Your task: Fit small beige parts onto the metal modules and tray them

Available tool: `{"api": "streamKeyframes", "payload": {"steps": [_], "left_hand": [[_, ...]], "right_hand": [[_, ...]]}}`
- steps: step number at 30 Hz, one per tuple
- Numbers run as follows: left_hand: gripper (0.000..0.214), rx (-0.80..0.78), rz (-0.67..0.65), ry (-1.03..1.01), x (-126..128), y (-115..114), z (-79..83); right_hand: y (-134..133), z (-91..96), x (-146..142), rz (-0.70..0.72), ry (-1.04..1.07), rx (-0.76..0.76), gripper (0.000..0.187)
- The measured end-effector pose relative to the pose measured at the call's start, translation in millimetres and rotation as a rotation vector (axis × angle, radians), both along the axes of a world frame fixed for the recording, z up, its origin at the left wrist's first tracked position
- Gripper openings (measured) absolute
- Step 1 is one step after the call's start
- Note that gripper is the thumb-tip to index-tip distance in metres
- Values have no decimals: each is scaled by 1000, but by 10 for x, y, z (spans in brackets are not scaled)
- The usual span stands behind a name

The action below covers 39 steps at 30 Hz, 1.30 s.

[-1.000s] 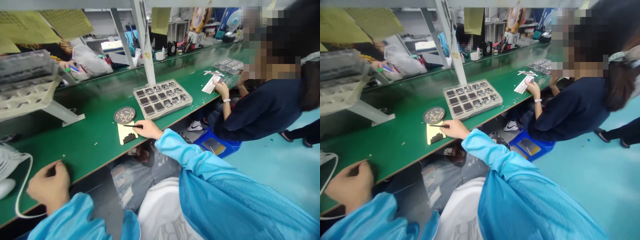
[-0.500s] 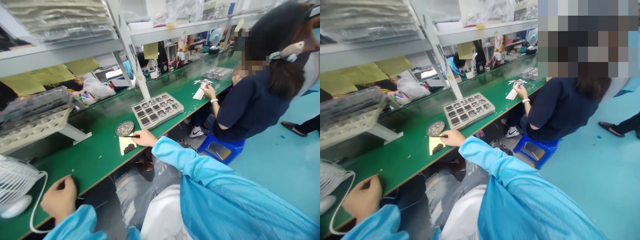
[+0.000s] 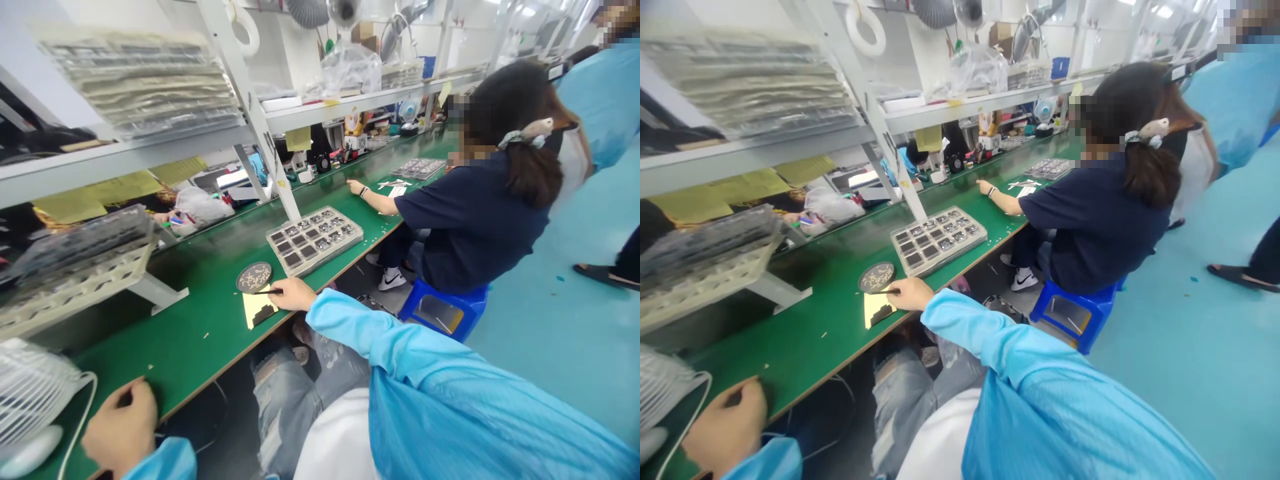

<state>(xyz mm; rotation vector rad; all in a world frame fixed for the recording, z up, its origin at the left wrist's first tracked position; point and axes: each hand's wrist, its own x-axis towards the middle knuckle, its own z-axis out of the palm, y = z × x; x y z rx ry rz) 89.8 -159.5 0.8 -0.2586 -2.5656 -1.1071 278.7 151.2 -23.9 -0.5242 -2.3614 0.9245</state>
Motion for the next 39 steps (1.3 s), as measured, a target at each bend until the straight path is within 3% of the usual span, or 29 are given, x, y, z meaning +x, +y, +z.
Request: {"api": "streamKeyframes", "payload": {"steps": [9, 14, 18, 22, 24, 27, 30, 33, 35, 37, 39], "left_hand": [[16, 29, -27, -52, 107, 52, 165], [13, -73, -52, -36, -165, -17, -30], [24, -99, -229, 19, -439, -83, -258], [38, 14, -331, -178, -458, 48, -245], [35, 45, -417, -157, -398, 248, -99], [25, 43, -585, 13, -377, 631, 273], [21, 25, -665, 223, -643, 999, 757], [22, -118, -570, 387, -1294, 1308, 1230], [24, -232, -444, 350, -1846, 1482, 1475], [26, -290, -382, 272, -2356, 1641, 1640], [26, -294, -436, 272, -2734, 1798, 1724]], "right_hand": [[-41, -7, -23, -3, -26, 56, 17], [-61, -11, -14, 27, -50, 85, 12], [-89, -22, 4, 84, -76, 69, 15], [-58, -77, -6, 127, -81, 38, 17], [-35, -119, -5, 138, -85, 25, 16], [-7, -167, 9, 155, -89, 0, 17], [18, -191, 17, 177, -93, -33, 17], [36, -208, 13, 204, -95, -62, 18], [39, -216, 10, 205, -99, -68, 18], [34, -211, 11, 193, -98, -77, 18], [24, -185, 15, 183, -86, -103, 17]]}}
